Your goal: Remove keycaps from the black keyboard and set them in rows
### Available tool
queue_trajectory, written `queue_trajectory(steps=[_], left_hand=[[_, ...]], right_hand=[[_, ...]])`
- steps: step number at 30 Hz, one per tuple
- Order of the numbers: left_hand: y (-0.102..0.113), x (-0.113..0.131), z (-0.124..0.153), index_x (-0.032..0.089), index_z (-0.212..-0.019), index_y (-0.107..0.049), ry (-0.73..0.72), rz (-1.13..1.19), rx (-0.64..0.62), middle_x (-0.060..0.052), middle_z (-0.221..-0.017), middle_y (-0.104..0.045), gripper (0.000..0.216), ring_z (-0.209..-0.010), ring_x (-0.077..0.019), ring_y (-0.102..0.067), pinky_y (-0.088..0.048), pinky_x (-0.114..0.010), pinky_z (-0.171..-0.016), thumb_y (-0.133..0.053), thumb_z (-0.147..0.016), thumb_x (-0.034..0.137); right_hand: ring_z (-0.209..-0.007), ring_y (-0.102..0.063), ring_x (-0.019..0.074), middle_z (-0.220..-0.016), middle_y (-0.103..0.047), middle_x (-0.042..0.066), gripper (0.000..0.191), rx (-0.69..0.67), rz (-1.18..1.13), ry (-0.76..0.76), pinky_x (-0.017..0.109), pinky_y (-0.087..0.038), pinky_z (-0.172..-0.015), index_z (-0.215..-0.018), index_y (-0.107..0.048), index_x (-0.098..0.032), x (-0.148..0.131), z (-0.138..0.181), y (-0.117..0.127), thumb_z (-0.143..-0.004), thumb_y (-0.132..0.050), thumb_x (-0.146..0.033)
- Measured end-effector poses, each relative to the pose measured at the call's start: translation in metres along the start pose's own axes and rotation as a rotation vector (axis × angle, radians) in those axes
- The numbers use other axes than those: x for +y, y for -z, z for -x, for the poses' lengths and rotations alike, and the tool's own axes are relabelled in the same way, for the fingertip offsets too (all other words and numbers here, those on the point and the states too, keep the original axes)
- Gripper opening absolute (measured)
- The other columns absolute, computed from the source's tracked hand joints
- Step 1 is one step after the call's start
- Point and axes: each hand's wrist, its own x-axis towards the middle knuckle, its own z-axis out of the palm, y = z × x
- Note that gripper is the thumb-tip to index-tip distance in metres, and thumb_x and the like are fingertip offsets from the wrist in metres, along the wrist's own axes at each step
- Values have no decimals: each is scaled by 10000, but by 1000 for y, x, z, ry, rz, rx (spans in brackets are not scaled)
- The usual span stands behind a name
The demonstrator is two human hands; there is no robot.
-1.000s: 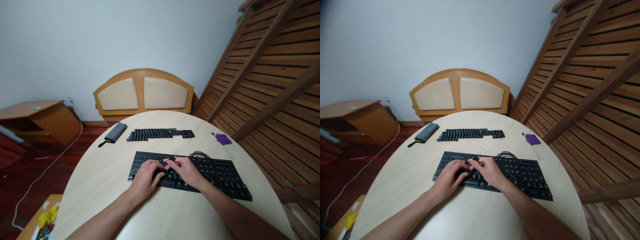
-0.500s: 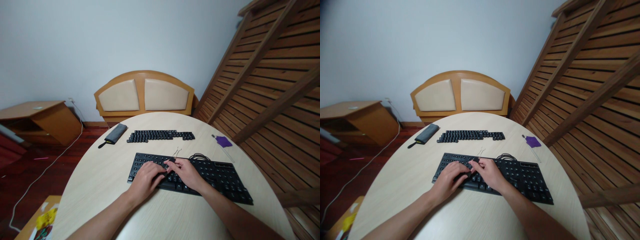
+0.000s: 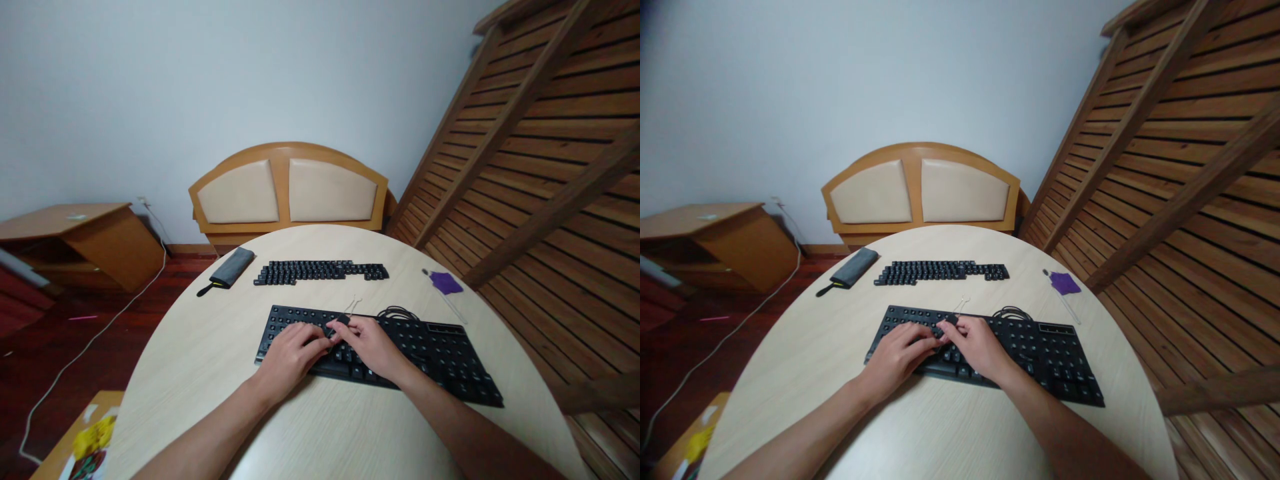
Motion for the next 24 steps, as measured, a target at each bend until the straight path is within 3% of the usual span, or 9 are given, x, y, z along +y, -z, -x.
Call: queue_trajectory(steps=[9,14,19,24], left_hand=[[0,5,-1,195,-1119,-622,-83,-42,31,-53,-1030,-685,182,-863,-180,-613,-478,-318,-711,-500,-984,198],[5,0,-4,209,-1159,-604,-24,-11,131,-62,-1060,-688,207,-854,-175,-618,-493,-312,-716,-506,-978,187],[20,-33,-22,209,-1101,-628,139,38,189,-56,-1042,-699,172,-964,-195,-613,-514,-342,-841,-511,-976,222],[25,-87,-43,231,-1074,-681,214,-82,175,-47,-989,-729,185,-920,-211,-627,-528,-345,-814,-557,-949,285]], right_hand=[[-731,-699,189,-747,-751,49,408,0,-16,16,282,-533,-739,-751,-721,-158,-3,-3,1,-910,-551,-493],[-719,-699,190,-762,-754,52,402,-5,-77,-10,272,-529,-686,-784,-715,-153,-2,-3,0,-891,-570,-512],[-727,-710,198,-745,-758,63,420,6,-31,-6,291,-531,-739,-749,-718,-150,-6,-2,1,-893,-567,-515],[-721,-712,199,-738,-760,68,436,12,-27,-15,292,-528,-741,-724,-719,-152,-7,-1,1,-889,-572,-527]])
